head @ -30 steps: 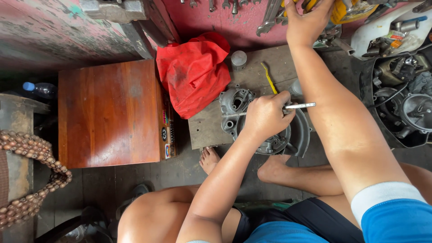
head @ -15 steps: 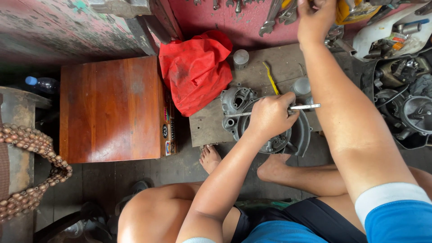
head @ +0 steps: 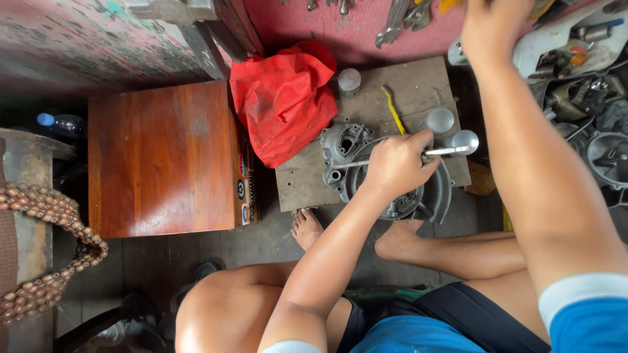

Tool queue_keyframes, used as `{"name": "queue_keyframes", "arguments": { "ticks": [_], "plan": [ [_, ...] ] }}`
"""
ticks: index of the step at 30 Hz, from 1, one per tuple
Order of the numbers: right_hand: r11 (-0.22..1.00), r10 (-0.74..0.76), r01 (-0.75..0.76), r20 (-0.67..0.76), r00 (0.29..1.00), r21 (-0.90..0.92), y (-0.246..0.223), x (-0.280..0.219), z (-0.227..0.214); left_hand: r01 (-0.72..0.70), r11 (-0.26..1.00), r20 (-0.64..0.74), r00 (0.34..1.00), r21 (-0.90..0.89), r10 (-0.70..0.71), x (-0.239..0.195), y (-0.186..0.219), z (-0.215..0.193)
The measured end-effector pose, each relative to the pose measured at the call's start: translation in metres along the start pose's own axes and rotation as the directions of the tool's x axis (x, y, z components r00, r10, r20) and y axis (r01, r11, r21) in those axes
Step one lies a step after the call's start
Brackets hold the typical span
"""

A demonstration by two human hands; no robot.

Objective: Repairing and cleaning a motorcycle engine casing using hand tools

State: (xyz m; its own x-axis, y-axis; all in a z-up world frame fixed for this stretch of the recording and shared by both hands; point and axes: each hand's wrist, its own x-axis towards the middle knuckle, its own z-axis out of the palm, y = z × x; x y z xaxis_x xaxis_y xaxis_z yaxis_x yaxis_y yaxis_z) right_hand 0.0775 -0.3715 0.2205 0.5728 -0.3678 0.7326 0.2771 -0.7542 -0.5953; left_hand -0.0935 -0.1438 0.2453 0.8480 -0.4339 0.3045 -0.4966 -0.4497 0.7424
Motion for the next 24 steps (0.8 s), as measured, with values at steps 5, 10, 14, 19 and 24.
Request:
{"name": "queue_keyframes", "arguments": {
  "ticks": [5,10,14,19,24],
  "plan": [
    [0.438,0.585,-0.727,0.447,0.677,0.528,-0.09,-0.045,-0.086,0.108,0.991,-0.034,0.994,0.081,-0.106,0.0,-0.006,0.003],
    [0.231,0.337,-0.865,0.798,0.5,0.445,-0.122,-0.099,-0.181,0.063,0.983,-0.051,0.997,0.17,-0.055,-0.007,0.0,0.005],
    [0.806,0.272,-0.512,0.582,0.766,0.297,-0.148,-0.126,-0.254,-0.002,0.962,-0.048,0.999,0.275,0.016,-0.01,0.013,0.005],
    [0.452,0.31,-0.532,0.433,0.846,0.716,-0.133,-0.152,-0.289,-0.099,0.958,-0.055,0.991,0.268,0.118,-0.017,0.039,0.008],
    [0.951,0.228,-0.045,0.594,0.772,-0.307,-0.154,-0.139,-0.284,-0.106,0.955,-0.038,0.992,0.277,0.122,-0.021,0.038,0.017]
  ]
}}
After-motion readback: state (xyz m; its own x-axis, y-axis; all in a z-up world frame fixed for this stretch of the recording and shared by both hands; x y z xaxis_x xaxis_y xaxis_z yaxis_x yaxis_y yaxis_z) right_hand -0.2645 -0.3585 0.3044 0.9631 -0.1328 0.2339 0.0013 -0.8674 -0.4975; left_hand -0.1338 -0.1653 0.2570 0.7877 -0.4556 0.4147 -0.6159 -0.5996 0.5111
